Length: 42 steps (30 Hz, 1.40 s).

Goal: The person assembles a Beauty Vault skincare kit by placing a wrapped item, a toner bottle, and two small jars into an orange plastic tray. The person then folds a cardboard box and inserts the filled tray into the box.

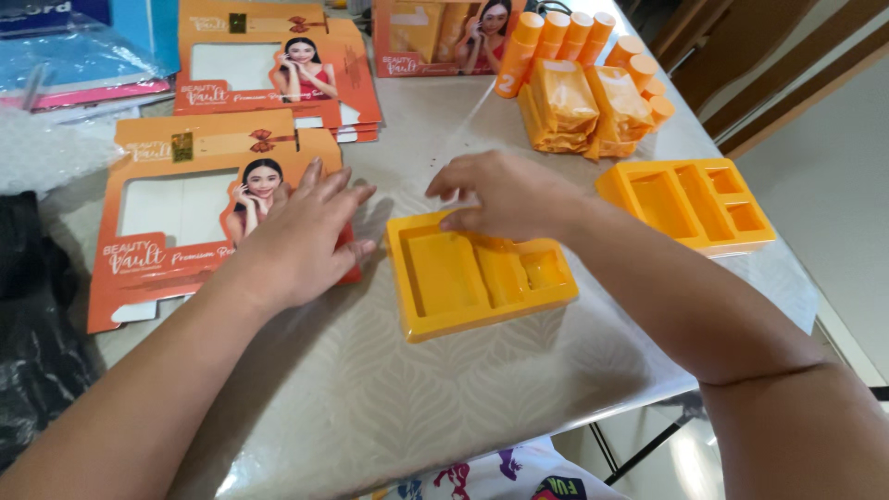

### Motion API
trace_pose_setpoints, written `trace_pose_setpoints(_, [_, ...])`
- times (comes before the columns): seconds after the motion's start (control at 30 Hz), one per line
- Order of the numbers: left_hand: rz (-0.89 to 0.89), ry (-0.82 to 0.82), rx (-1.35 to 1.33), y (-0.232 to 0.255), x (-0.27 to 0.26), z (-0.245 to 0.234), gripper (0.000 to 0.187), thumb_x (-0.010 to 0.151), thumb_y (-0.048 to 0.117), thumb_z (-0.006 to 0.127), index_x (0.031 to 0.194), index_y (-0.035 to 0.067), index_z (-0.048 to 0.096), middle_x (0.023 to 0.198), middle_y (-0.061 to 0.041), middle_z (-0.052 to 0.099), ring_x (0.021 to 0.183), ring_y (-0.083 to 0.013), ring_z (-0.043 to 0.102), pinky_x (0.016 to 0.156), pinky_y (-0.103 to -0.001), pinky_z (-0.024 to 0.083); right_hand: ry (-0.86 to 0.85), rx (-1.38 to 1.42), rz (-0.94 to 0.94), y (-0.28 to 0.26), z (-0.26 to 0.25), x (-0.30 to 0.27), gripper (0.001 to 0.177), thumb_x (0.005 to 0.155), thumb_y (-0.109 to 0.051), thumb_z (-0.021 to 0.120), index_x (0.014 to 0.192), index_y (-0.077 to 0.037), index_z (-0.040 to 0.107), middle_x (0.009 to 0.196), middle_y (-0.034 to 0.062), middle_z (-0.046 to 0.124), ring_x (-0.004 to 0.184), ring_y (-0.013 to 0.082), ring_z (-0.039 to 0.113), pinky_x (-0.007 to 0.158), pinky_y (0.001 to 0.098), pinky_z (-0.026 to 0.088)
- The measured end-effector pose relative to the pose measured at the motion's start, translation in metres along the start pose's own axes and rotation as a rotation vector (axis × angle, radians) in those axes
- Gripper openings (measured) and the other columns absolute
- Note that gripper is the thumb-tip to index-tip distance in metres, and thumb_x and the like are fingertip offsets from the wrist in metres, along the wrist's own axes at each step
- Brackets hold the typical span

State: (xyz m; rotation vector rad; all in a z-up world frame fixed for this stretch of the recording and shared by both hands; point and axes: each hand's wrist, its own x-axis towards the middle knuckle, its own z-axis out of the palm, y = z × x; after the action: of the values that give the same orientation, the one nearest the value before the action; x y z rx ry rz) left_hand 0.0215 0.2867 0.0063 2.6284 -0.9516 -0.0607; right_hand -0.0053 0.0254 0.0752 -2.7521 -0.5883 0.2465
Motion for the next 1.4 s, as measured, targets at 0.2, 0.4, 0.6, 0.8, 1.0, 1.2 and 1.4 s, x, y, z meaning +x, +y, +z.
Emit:
trace_pose_setpoints(0.2, [-0.001, -0.027, 0.016, 0.006, -0.008, -0.005, 0.074, 0.087, 0.041, 0.068, 0.152, 0.015, 0.044, 0.162, -0.016, 0.033, 0.149, -0.0423, 0.017, 0.114, -0.062, 0.021, 0.294, -0.166, 0.076, 0.075, -0.053, -0.01, 0.052, 0.078, -0.033, 0.084, 0.124, -0.013, 0.071, 0.125, 0.0065, 0.069, 0.119, 0.0257, 0.063, 0.102, 0.0408, 0.049])
trace_pose_setpoints(0.4, [0.011, -0.041, 0.011, 0.011, -0.01, -0.007, 0.076, 0.084, 0.042, 0.07, 0.152, 0.017, 0.045, 0.163, -0.015, 0.033, 0.149, -0.0424, 0.016, 0.113, -0.063, 0.022, 0.124, -0.43, 0.334, 0.15, -0.091, 0.005, 0.098, 0.058, -0.037, 0.095, 0.146, -0.021, 0.055, 0.143, 0.0079, 0.054, 0.139, 0.0351, 0.038, 0.109, 0.0491, 0.038])
trace_pose_setpoints(0.6, [0.014, -0.029, -0.03, 0.013, -0.011, -0.006, 0.077, 0.083, 0.041, 0.071, 0.151, 0.016, 0.046, 0.163, -0.015, 0.032, 0.153, -0.0447, 0.016, 0.111, -0.063, 0.023, 0.062, -0.423, 0.402, 0.18, -0.084, 0.019, 0.109, 0.055, -0.04, 0.097, 0.151, -0.023, 0.048, 0.143, 0.012, 0.054, 0.141, 0.034, 0.04, 0.113, 0.0497, 0.038])
trace_pose_setpoints(0.8, [0.009, -0.051, -0.027, 0.014, -0.008, -0.005, 0.077, 0.083, 0.042, 0.071, 0.151, 0.017, 0.046, 0.162, -0.015, 0.034, 0.153, -0.0445, 0.017, 0.112, -0.063, 0.024, 0.062, -0.378, 0.337, 0.185, -0.082, 0.024, 0.111, 0.053, -0.04, 0.097, 0.15, -0.02, 0.047, 0.143, 0.011, 0.055, 0.138, 0.035, 0.041, 0.111, 0.0501, 0.038])
trace_pose_setpoints(1.0, [0.018, -0.027, -0.05, 0.014, -0.01, -0.005, 0.076, 0.083, 0.041, 0.072, 0.15, 0.017, 0.047, 0.163, -0.015, 0.034, 0.154, -0.0441, 0.016, 0.112, -0.061, 0.023, 0.108, -0.316, 0.378, 0.174, -0.082, 0.02, 0.11, 0.052, -0.036, 0.095, 0.15, -0.019, 0.046, 0.139, 0.0115, 0.058, 0.134, 0.0379, 0.043, 0.11, 0.0493, 0.039])
trace_pose_setpoints(1.2, [0.027, -0.008, -0.016, 0.015, -0.011, -0.008, 0.075, 0.083, 0.042, 0.072, 0.15, 0.017, 0.048, 0.162, -0.014, 0.036, 0.149, -0.0409, 0.019, 0.115, -0.055, 0.024, 0.157, -0.287, 0.322, 0.142, -0.087, 0.01, 0.109, 0.051, -0.034, 0.096, 0.146, -0.017, 0.047, 0.138, 0.0118, 0.057, 0.133, 0.0379, 0.043, 0.111, 0.05, 0.038])
trace_pose_setpoints(1.4, [0.144, 0.162, -0.084, 0.025, -0.013, -0.016, 0.073, 0.084, 0.037, 0.072, 0.147, 0.011, 0.046, 0.157, -0.017, 0.037, 0.149, -0.0401, 0.024, 0.114, -0.051, 0.027, 0.278, -0.188, 0.106, 0.088, -0.08, -0.013, 0.108, 0.048, -0.031, 0.097, 0.143, -0.012, 0.049, 0.137, 0.0138, 0.054, 0.132, 0.0385, 0.042, 0.111, 0.0487, 0.036])
